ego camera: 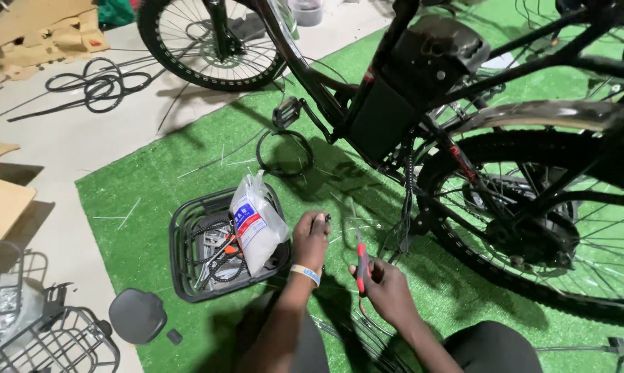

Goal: Securing cables to a bicycle frame using zip ties and cutting the excess with pliers

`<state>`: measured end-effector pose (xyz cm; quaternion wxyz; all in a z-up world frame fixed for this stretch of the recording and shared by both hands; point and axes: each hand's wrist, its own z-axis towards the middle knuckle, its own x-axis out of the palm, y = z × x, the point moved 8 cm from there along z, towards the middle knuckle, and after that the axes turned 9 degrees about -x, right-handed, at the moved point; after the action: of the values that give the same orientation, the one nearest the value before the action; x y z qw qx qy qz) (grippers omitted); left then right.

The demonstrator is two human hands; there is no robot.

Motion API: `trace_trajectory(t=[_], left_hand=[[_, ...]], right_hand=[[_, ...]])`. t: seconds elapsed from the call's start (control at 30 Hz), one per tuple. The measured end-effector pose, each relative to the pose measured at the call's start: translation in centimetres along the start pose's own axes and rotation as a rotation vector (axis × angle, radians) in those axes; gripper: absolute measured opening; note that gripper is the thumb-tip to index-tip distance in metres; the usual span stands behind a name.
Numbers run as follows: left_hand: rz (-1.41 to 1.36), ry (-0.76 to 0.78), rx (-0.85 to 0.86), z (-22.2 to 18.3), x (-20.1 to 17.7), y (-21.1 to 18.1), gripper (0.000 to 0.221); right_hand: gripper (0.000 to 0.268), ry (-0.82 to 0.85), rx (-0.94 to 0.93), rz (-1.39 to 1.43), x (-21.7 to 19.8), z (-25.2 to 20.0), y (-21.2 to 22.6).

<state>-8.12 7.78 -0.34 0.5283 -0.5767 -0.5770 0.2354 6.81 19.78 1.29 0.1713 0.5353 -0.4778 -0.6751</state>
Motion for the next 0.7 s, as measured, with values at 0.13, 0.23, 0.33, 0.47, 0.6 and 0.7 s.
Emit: trace_trajectory(t=[0.13, 0.23, 0.33, 0.47, 0.6, 0.7], left_hand=[[-0.212, 0.032, -0.018, -3.3, -1.1, -0.1, 0.019], [-0.263, -0.001, -0.025, -5.2, -2.9, -0.2, 0.022], [-0.483, 0.037, -0.052, -6.4, -3.9, -0.3, 0.021], [-0.512, -0.215, -0.093, -7.1, -6.8, -1.7, 0.008], [-0.55, -0.4, -0.102, -5.1, -10.3, -1.7, 0.009], [-0.328, -0.661, -0.15, -0.5, -15.6, 3.4, 0.013]], right_hand=[[0.032, 0.011, 0.034, 0.166, 0.8, -2.4, 0.1], [0.023, 0.034, 0.054, 0.373, 1.8, -3.4, 1.5], [0.024, 0.09, -0.059, 0.208, 1.3, -3.0, 6.0], [0.013, 0.135, -0.195, 0.072, 3.1, 0.5, 9.6], [0.013, 0.322, -0.275, -0.045, 8.4, 4.6, 10.2], [0.018, 0.546, -0.15, -0.258, 12.0, 6.7, 12.1]])
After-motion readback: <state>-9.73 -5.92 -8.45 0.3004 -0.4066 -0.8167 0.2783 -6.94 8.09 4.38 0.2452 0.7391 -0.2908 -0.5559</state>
